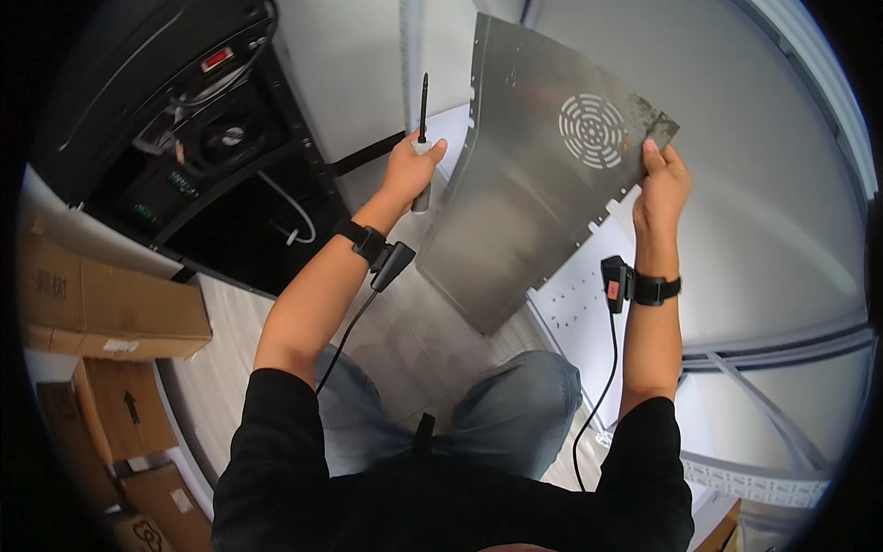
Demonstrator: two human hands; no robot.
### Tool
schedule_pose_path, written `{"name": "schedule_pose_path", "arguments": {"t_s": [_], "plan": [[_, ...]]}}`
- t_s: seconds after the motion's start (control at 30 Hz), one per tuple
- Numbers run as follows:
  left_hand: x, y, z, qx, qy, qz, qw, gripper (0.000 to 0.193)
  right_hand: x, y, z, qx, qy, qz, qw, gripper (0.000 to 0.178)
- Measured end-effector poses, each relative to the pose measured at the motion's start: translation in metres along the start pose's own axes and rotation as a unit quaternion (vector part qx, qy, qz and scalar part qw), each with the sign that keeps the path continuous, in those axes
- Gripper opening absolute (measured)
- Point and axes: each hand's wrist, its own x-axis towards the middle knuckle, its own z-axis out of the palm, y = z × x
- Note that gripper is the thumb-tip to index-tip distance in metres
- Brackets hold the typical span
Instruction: The person wipes the interior of a black electronic device with a blue cloth, then uses a screwdriver to fasten screws into the device's casing and a metal backplate. The person handles the device, cloth, and screwdriver throughout the task.
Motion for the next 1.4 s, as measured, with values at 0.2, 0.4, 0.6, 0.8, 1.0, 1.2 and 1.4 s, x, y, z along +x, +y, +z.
{"name": "schedule_pose_path", "arguments": {"t_s": [0.2,0.4,0.6,0.8,1.0,1.2,1.4], "plan": [[-0.031,-0.014,-0.039,0.046,0.072,0.149,0.985,0.054,-0.005,-0.005,-0.008,0.033,-0.11,-0.002,0.993,0.01],[-0.079,-0.027,-0.072,0.062,0.121,0.194,0.972,0.053,-0.005,-0.006,-0.014,0.179,-0.22,0.0,0.959,0.021],[-0.171,0.012,-0.079,0.042,0.161,0.185,0.969,0.027,-0.024,-0.045,0.006,0.245,-0.289,0.021,0.925,0.024],[-0.243,0.036,-0.107,-0.064,0.257,0.168,0.95,0.02,-0.074,-0.106,0.055,0.244,-0.357,0.053,0.9,0.022],[-0.288,0.071,-0.136,-0.127,0.377,0.162,0.903,0.025,-0.126,-0.149,0.115,0.236,-0.348,0.045,0.906,0.019],[-0.304,0.086,-0.159,-0.181,0.393,0.163,0.887,0.022,-0.153,-0.151,0.134,0.23,-0.269,0.005,0.935,0.025],[-0.29,0.071,-0.164,-0.192,0.38,0.156,0.891,0.025,-0.169,-0.134,0.137,0.198,-0.143,-0.099,0.965,0.038]]}}
